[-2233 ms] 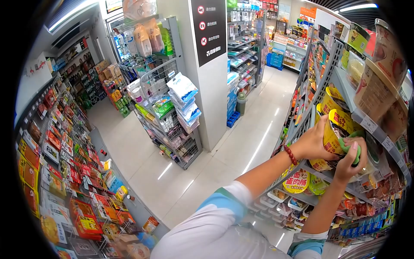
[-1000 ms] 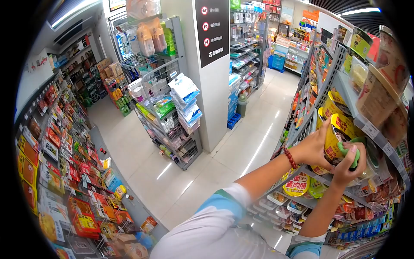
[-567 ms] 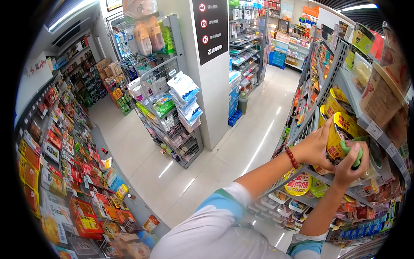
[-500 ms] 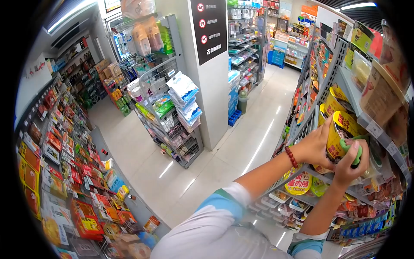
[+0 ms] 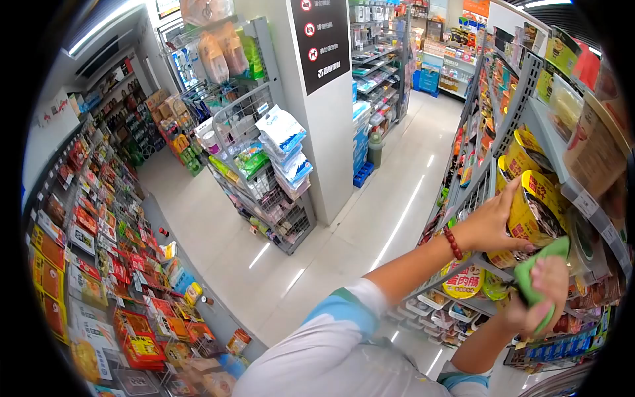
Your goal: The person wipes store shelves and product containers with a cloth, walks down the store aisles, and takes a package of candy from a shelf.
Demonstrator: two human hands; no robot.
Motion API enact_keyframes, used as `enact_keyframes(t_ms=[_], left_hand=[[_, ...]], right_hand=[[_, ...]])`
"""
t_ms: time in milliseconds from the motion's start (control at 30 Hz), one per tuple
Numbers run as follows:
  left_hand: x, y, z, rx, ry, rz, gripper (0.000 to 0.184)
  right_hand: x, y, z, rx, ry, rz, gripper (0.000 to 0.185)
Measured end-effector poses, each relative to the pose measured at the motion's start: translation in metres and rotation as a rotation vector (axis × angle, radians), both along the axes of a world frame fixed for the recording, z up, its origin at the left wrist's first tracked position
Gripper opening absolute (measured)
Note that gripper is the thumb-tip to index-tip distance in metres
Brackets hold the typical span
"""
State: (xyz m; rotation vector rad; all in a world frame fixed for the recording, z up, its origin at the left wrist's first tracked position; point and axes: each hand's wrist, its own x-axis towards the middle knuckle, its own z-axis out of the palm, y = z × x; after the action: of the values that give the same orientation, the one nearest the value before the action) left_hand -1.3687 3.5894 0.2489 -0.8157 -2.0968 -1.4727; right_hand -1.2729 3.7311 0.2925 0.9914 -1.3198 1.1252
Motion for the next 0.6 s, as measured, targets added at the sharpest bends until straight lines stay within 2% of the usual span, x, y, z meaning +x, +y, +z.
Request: enact_keyframes(t_ms=[200, 233, 267, 333, 367, 400, 500, 567, 600], left_hand=[[0.028, -0.009, -0.001, 0.023, 0.033, 0.068, 0.128], [0.035, -0.009, -0.007, 0.024, 0.061, 0.11, 0.123], [0.051, -0.015, -0.009, -0.034, 0.078, 0.176, 0.111], [0.103, -0.025, -0.014, -0.005, 0.028, 0.218, 0.093], [0.129, -0.026, -0.022, 0.021, -0.011, 0.21, 0.082], [0.152, -0.024, -0.033, 0.047, -0.05, 0.206, 0.07], [0.221, 0.0, -0.092, 0.283, -0.428, 0.068, 0.05], [0.261, 0.021, -0.147, 0.275, -0.605, 0.038, 0.046], [0.283, 0.037, -0.156, 0.302, -0.674, 0.063, 0.047]], right_hand=[[0.068, -0.004, -0.057, 0.101, -0.204, 0.275, 0.032], [0.073, -0.001, -0.075, 0.094, -0.322, 0.365, 0.032], [0.078, 0.002, -0.09, 0.089, -0.442, 0.454, 0.032], [0.092, 0.01, -0.114, -0.001, -0.813, 0.717, 0.034], [0.098, 0.02, -0.123, -0.015, -1.014, 0.796, 0.035], [0.1, 0.03, -0.131, 0.071, -1.07, 0.79, 0.035], [0.097, 0.061, -0.162, 0.222, -1.23, 0.798, 0.036], [0.102, 0.076, -0.178, 0.276, -1.36, 0.787, 0.036], [0.102, 0.084, -0.182, 0.409, -1.289, 0.762, 0.035]])
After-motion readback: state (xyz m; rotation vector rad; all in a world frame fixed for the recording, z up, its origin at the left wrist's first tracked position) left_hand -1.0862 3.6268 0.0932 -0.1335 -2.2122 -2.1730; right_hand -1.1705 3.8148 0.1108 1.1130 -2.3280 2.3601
